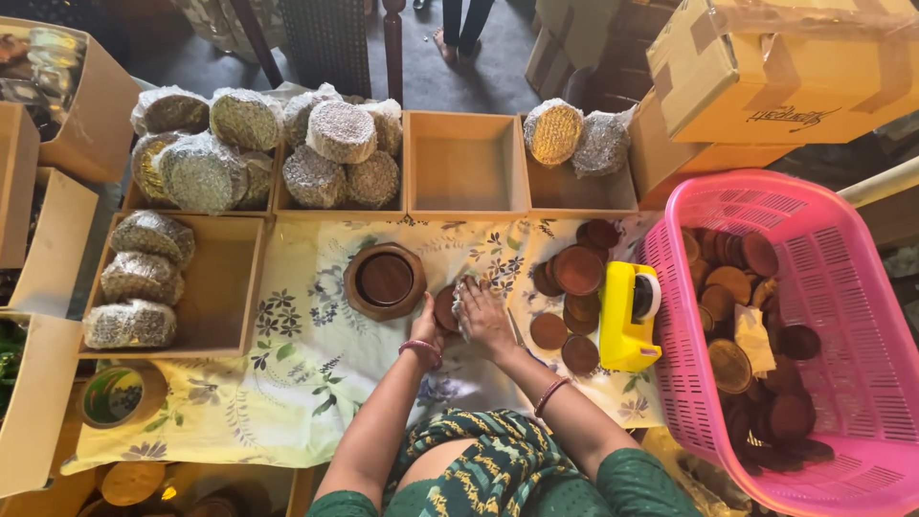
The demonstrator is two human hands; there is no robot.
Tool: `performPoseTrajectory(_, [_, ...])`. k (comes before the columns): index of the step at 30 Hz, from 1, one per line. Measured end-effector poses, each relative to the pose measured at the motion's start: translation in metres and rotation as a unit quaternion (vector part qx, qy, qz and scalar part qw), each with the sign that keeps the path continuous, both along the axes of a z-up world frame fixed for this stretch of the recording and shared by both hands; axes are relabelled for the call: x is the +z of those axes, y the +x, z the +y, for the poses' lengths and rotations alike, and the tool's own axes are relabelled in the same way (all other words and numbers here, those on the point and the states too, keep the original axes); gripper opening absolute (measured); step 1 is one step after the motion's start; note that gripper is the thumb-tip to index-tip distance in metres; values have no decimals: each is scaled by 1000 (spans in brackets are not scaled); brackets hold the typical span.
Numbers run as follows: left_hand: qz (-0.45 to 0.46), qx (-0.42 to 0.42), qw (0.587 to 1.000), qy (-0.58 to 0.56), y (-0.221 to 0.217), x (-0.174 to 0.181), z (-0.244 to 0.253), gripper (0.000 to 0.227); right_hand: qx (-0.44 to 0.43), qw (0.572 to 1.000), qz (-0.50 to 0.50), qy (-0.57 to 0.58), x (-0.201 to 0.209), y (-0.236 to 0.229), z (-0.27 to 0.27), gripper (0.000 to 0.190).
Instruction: Cleaning clay lamps with a cloth and stacking them.
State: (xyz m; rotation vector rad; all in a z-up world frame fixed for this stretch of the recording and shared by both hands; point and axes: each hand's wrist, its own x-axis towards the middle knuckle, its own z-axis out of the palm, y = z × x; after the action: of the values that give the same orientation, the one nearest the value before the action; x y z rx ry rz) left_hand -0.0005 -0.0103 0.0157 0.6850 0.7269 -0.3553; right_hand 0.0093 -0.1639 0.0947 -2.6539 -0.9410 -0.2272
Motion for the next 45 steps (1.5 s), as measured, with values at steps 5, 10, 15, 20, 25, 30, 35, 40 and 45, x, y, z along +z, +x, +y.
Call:
performPoseTrajectory(5, [26,-30,999,-6,-10,72,7,76,101,993,63,25,4,-19,9,72])
performPoseTrajectory(10, [-50,-10,998,-45,-8,29,3,76,58,995,-48,-68,-22,9,-5,79])
performPoseTrajectory(15, [-21,-33,999,-34,-9,51,8,80,65,993,77,-60,1,-6,6,88])
performPoseTrajectory(20, [-64,-15,997,-46,-4,11,4,87,94,977,37,-185,-1,4,1,88])
performPoseTrajectory(25, [-66,-17,997,-21,-8,36,7,85,72,978,96,-169,31,-3,10,85])
performPoseTrajectory(30, [-53,-15,998,-39,-6,19,2,83,135,972,150,-117,35,5,2,78])
performPoseTrajectory(35, [-53,-10,998,-9,-6,22,7,82,114,986,75,-94,26,-9,5,71])
performPoseTrajectory(40, [-38,-31,999,-24,-8,43,4,84,116,983,127,-70,29,1,-3,67])
performPoseTrajectory(45, [-38,-30,998,-37,-2,27,6,84,74,988,127,-40,39,-5,3,62])
